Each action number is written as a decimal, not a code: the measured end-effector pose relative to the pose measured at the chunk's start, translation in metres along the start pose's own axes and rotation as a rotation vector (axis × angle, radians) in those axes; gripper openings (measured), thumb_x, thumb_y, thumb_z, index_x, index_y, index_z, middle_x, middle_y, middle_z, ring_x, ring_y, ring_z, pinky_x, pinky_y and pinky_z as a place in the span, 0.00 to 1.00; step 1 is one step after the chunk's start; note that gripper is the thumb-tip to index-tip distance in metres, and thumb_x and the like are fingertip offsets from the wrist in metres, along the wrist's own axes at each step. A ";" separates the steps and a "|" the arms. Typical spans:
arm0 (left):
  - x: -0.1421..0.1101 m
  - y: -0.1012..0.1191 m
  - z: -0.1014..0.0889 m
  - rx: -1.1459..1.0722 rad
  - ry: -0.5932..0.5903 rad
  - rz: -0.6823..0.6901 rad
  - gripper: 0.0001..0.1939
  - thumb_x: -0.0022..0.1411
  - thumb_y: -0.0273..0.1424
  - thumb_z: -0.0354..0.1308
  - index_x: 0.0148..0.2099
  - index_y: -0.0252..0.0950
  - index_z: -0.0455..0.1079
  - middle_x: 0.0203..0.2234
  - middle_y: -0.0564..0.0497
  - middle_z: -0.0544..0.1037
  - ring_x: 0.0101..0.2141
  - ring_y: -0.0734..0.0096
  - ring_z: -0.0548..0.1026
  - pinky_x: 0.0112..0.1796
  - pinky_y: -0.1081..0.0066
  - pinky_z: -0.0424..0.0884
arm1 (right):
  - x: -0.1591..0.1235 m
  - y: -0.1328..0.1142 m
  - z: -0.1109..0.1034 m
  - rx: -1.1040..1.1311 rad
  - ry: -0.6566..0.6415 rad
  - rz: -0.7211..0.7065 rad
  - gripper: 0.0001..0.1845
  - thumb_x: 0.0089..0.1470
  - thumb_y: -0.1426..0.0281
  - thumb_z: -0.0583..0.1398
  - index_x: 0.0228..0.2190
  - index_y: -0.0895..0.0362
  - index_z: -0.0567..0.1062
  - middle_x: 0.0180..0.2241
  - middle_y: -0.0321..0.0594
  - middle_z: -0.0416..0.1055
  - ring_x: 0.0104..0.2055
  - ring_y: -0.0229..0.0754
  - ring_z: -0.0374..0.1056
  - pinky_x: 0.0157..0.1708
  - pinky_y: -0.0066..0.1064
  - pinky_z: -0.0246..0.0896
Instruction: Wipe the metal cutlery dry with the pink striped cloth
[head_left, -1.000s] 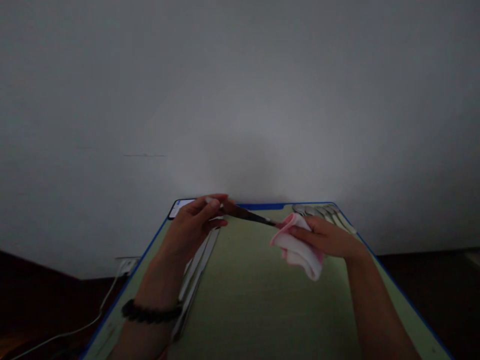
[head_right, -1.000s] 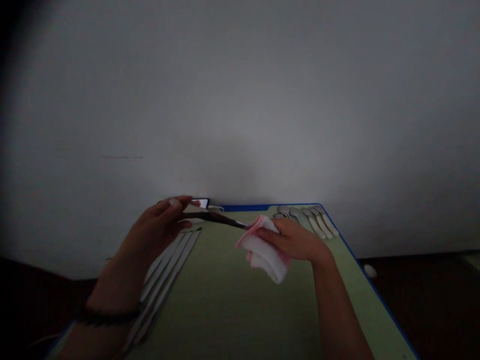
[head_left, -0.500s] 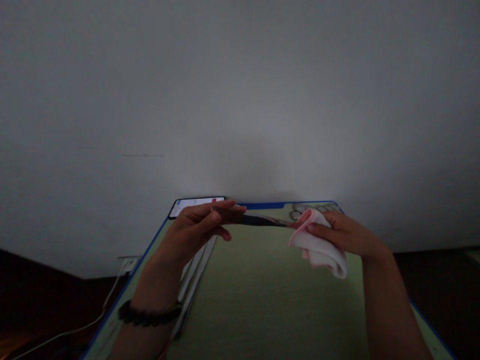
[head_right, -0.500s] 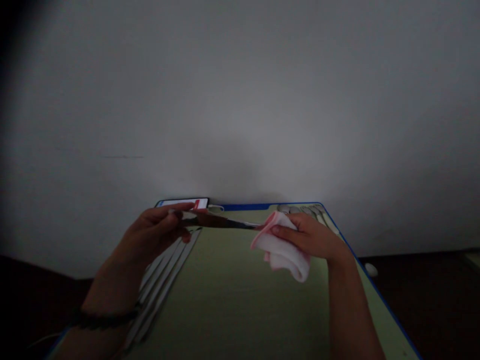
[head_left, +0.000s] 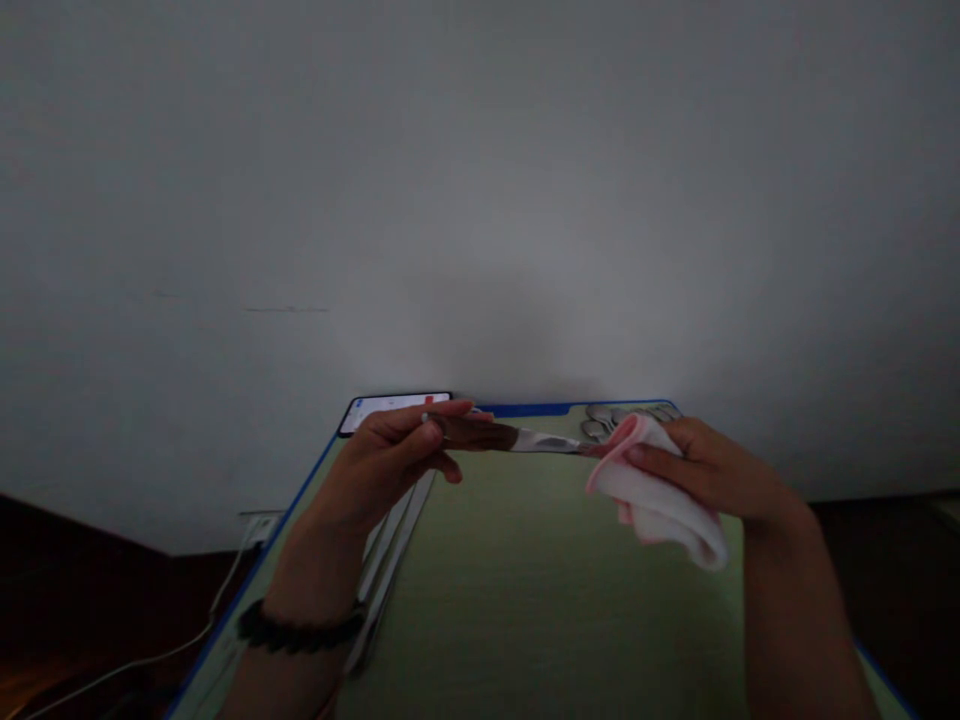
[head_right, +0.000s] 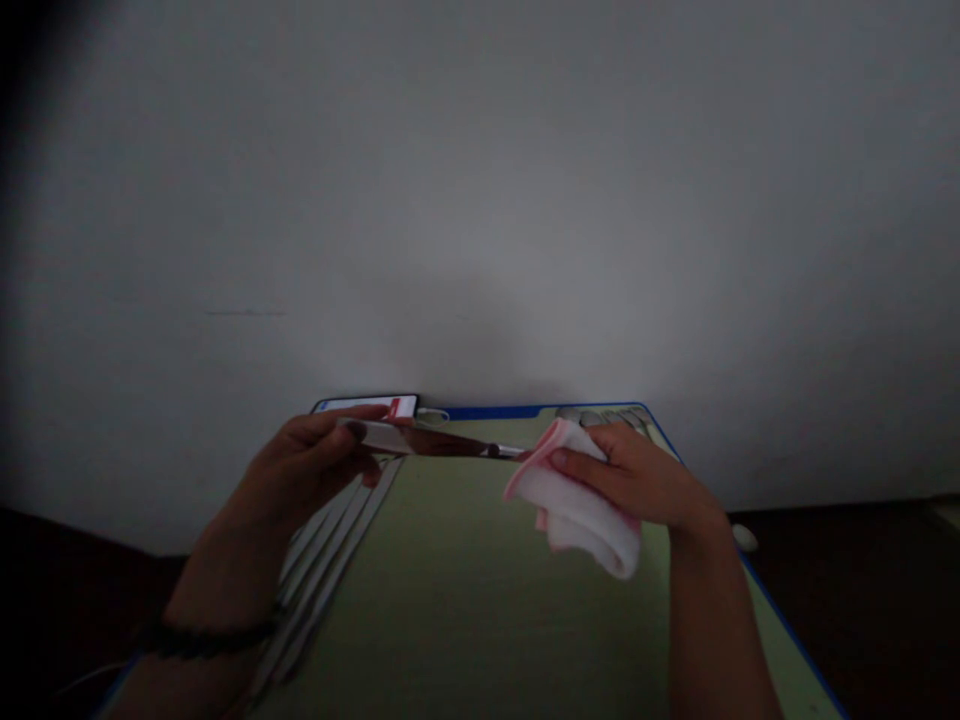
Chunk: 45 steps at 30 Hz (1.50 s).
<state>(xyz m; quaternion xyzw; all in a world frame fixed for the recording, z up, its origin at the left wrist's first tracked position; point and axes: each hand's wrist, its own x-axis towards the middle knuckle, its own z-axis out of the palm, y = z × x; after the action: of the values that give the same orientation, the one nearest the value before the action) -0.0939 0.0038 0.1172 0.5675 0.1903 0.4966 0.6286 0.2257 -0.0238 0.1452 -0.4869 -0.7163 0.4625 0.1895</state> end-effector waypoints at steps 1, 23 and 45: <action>0.000 0.000 0.000 -0.003 -0.005 0.004 0.13 0.59 0.28 0.60 0.47 0.33 0.74 0.35 0.44 0.81 0.25 0.74 0.77 0.26 0.79 0.75 | 0.000 0.000 0.000 0.016 -0.005 0.000 0.23 0.55 0.53 0.52 0.34 0.58 0.74 0.29 0.42 0.77 0.26 0.40 0.73 0.22 0.27 0.65; -0.001 0.002 0.002 0.053 0.001 0.014 0.13 0.56 0.30 0.62 0.44 0.35 0.76 0.42 0.39 0.78 0.35 0.60 0.79 0.25 0.74 0.75 | -0.001 0.001 -0.001 -0.024 -0.001 0.011 0.24 0.55 0.51 0.51 0.34 0.58 0.74 0.28 0.41 0.76 0.26 0.39 0.71 0.23 0.27 0.64; -0.001 0.001 0.001 0.059 -0.012 0.029 0.11 0.58 0.30 0.61 0.44 0.35 0.76 0.42 0.39 0.78 0.35 0.61 0.79 0.26 0.74 0.75 | 0.000 0.002 -0.001 -0.012 -0.010 0.012 0.23 0.54 0.52 0.52 0.34 0.57 0.74 0.28 0.41 0.76 0.27 0.40 0.72 0.24 0.28 0.65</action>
<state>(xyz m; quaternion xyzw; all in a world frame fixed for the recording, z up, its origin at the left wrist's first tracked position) -0.0938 0.0024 0.1179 0.5914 0.1929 0.4965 0.6055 0.2277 -0.0234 0.1436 -0.4903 -0.7169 0.4618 0.1803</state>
